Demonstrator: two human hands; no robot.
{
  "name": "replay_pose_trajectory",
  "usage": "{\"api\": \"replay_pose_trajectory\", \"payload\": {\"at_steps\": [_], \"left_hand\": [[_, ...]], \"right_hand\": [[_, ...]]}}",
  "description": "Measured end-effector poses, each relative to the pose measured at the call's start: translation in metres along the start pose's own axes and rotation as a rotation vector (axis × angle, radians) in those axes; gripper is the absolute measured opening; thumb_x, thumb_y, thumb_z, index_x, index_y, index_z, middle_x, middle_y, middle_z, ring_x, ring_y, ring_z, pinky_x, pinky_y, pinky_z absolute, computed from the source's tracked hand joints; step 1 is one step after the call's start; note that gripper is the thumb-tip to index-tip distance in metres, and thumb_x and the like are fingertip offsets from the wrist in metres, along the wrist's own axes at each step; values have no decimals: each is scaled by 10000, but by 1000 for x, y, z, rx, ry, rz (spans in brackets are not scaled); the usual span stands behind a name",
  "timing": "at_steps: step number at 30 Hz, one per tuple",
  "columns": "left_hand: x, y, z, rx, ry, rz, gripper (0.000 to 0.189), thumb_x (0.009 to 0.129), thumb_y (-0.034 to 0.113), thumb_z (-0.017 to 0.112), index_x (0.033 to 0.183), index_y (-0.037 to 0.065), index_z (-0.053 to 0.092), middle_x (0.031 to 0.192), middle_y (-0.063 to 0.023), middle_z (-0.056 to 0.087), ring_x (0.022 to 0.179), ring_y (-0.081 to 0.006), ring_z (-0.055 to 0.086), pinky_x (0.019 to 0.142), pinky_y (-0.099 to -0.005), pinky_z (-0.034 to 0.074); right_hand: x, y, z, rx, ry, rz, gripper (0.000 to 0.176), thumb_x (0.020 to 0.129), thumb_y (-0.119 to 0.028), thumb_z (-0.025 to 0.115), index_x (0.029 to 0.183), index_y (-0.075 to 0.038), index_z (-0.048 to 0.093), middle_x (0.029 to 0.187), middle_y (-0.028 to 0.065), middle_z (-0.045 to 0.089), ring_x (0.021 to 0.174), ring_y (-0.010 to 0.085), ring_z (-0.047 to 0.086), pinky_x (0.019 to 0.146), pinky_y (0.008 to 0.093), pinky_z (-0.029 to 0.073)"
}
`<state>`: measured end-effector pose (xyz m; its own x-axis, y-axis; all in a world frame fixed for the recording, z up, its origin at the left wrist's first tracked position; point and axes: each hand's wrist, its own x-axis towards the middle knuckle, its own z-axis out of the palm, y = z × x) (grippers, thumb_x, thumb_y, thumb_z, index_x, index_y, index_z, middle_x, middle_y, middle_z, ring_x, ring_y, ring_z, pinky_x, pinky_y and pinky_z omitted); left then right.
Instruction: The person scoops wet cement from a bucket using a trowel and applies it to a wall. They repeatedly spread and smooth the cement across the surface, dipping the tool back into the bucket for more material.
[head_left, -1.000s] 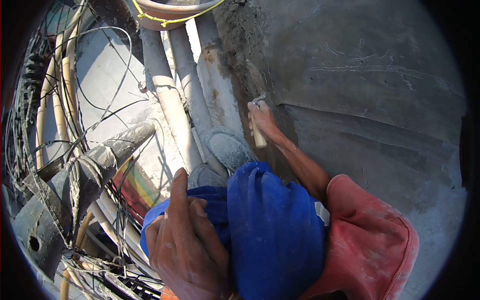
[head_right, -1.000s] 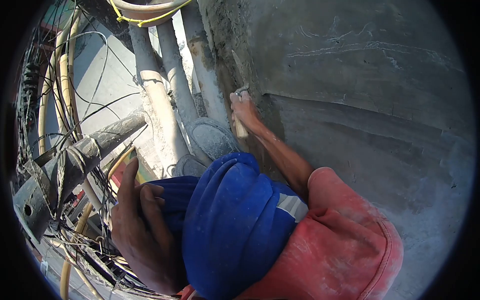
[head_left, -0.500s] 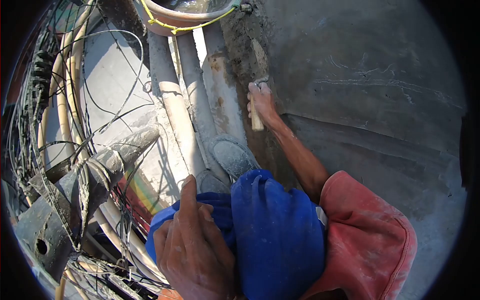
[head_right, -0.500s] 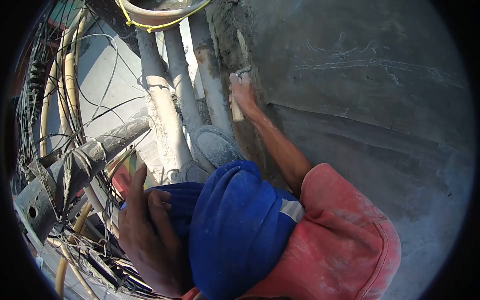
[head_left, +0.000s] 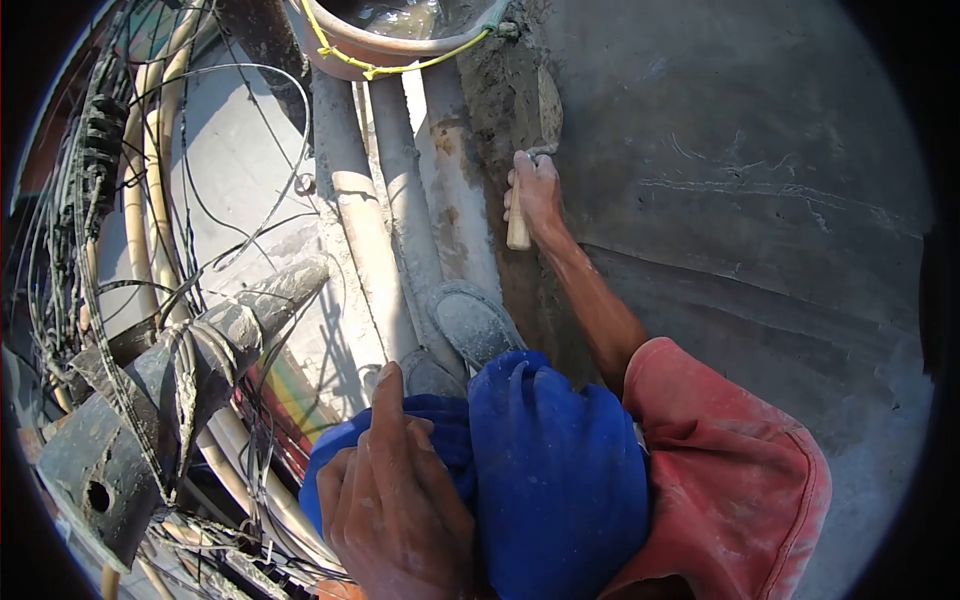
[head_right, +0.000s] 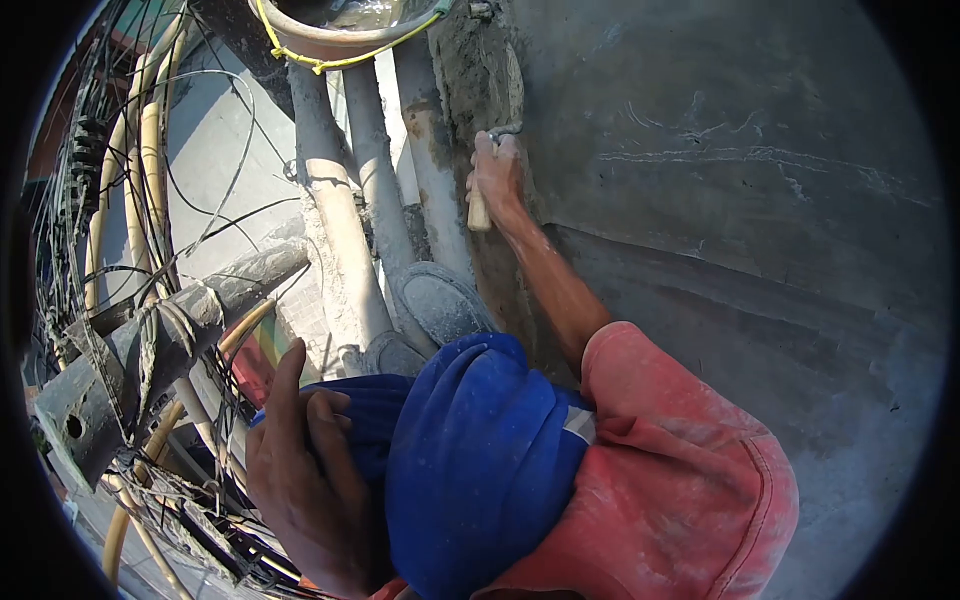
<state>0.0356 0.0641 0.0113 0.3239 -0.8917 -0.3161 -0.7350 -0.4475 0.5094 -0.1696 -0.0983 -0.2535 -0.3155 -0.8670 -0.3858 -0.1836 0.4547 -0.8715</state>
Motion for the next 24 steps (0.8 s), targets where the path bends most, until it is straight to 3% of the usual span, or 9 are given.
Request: {"api": "replay_pose_trajectory", "payload": {"at_steps": [2, 5, 8, 15, 18, 20, 24], "left_hand": [[1, -3, 1, 23, 12, 37, 325, 894, 62, 460, 1197, 27, 575, 709, -78, 625, 690, -222, 575, 669, -359, 434], [2, -6, 1, -15, -9, 86, 326, 889, 59, 464, 1193, 31, 577, 706, -80, 623, 688, -224, 568, 675, -357, 431], [1, 1, -1, 48, -34, 18, 326, 884, 56, 468, 1189, 29, 579, 702, -81, 621, 683, -228, 566, 675, -357, 429], [6, -13, -2, -11, -15, 183, 361, 834, 1, 553, 1195, -23, 557, 694, -70, 596, 623, -201, 589, 669, -344, 445], [3, -11, 0, -25, -6, 155, 343, 859, 24, 511, 1197, 7, 567, 694, -78, 606, 650, -216, 580, 670, -352, 439], [2, -10, 0, -23, -14, 111, 331, 888, 49, 465, 1199, 38, 577, 702, -88, 624, 679, -235, 571, 674, -362, 432], [6, -12, -3, -3, -12, 190, 367, 832, 7, 544, 1198, -15, 560, 683, -64, 591, 627, -201, 583, 668, -339, 442]], "right_hand": [[10, 12, 0, 81, -137, 108, 263, 928, -320, 520, 926, -79, 413, 731, 54, 484, 447, 143, 489, 359, 310, 441], [34, 30, 13, 9, -175, 186, 248, 926, -313, 523, 939, -86, 422, 729, 54, 485, 448, 151, 488, 362, 314, 441], [69, 53, 17, 11, -137, 212, 241, 925, -305, 521, 950, -85, 425, 719, 54, 483, 446, 158, 492, 350, 319, 435], [29, 15, 15, 0, 28, -10, 255, 924, -314, 518, 906, -76, 430, 704, 46, 488, 427, 148, 495, 331, 316, 428], [41, 17, 18, -116, -63, -67, 264, 918, -278, 525, 921, -27, 443, 655, 63, 494, 407, 173, 505, 325, 339, 428], [60, 21, 28, -36, -112, 2, 253, 915, -268, 523, 908, -27, 447, 654, 66, 498, 407, 177, 506, 330, 343, 432], [93, 15, 33, 53, -92, 74, 229, 906, -246, 518, 884, -27, 455, 653, 70, 496, 407, 186, 508, 336, 352, 442]]}}
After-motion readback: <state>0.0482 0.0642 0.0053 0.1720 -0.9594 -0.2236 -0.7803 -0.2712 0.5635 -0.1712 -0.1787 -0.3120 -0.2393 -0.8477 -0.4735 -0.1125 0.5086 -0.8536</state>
